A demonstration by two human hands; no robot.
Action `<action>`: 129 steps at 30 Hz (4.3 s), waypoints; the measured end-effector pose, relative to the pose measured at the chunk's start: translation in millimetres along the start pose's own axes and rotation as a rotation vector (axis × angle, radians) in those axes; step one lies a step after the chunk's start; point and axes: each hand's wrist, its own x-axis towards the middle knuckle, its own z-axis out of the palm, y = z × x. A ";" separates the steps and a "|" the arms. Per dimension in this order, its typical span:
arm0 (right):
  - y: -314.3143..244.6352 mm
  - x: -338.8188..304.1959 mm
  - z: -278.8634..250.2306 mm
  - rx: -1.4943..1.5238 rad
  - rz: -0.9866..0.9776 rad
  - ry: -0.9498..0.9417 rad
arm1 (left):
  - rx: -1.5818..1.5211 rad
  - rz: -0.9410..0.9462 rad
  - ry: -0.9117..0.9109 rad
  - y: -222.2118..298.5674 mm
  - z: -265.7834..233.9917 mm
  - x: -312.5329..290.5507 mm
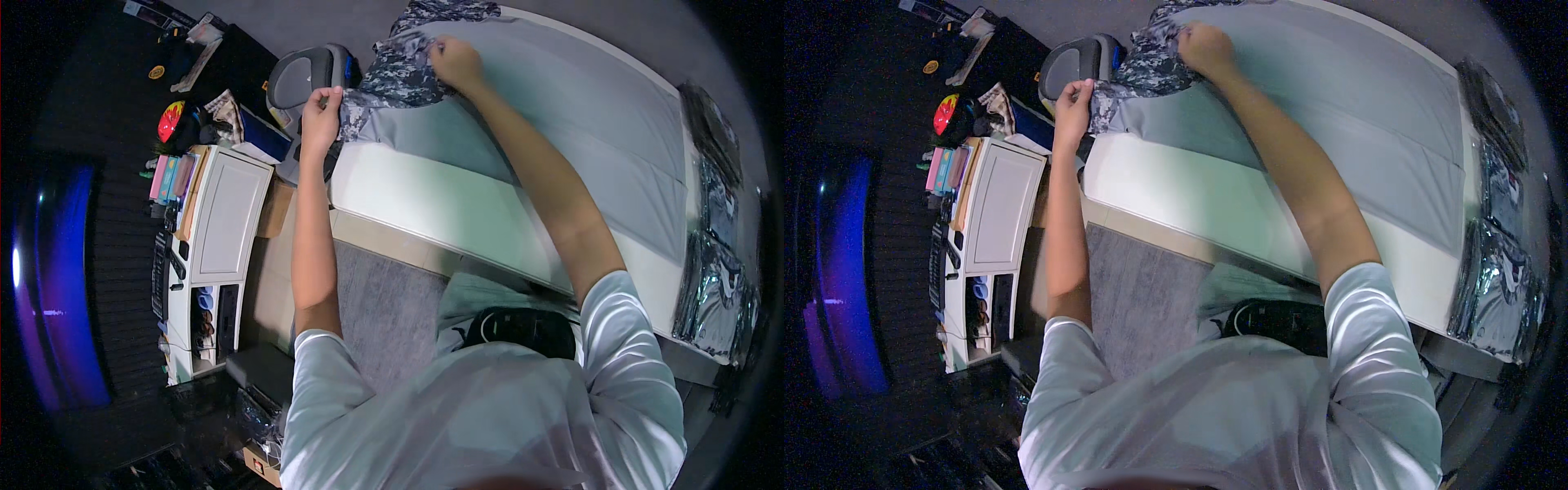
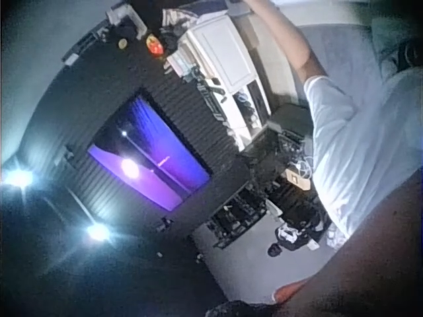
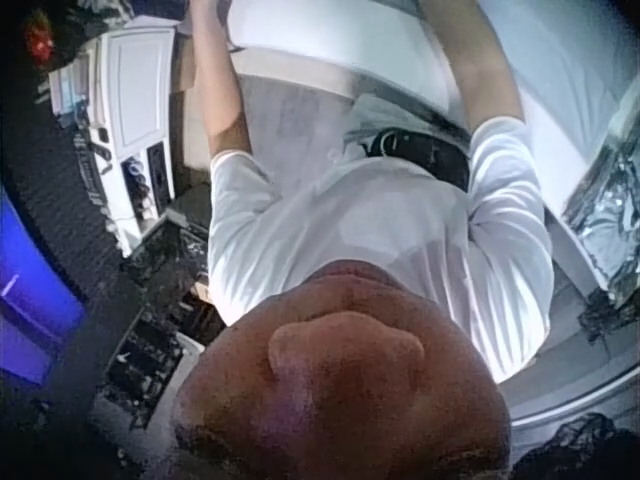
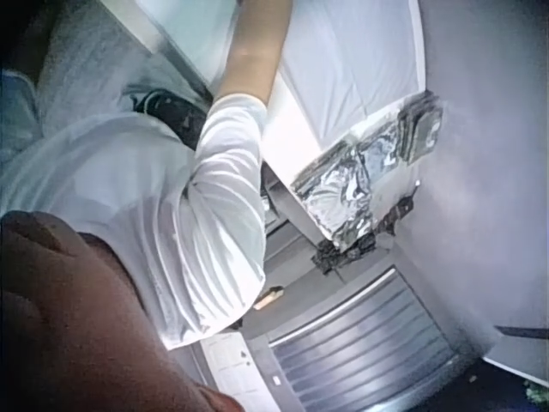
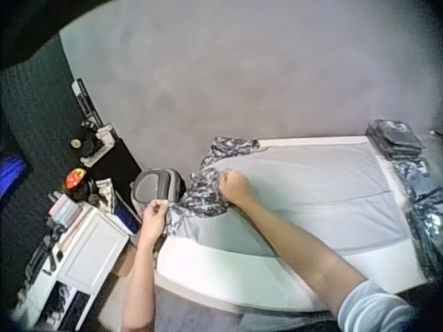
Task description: The recorder is folding several grey t-shirts on a white folding table.
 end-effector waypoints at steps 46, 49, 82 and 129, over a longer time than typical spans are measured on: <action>150.9 -77.1 -320.8 -0.067 0.162 0.137 | 0.773 -0.243 -0.080 9.5 117.1 92.7; 133.2 -109.2 -367.5 -0.432 0.242 -0.200 | 0.773 -0.255 -0.111 -5.2 109.6 99.0; 58.9 -46.4 -247.9 -0.249 -0.098 -0.022 | 0.508 -0.210 -0.034 -22.7 123.3 98.4; -41.8 -106.6 -89.9 0.145 -0.467 -0.255 | 0.866 -0.273 -0.282 104.0 93.9 30.5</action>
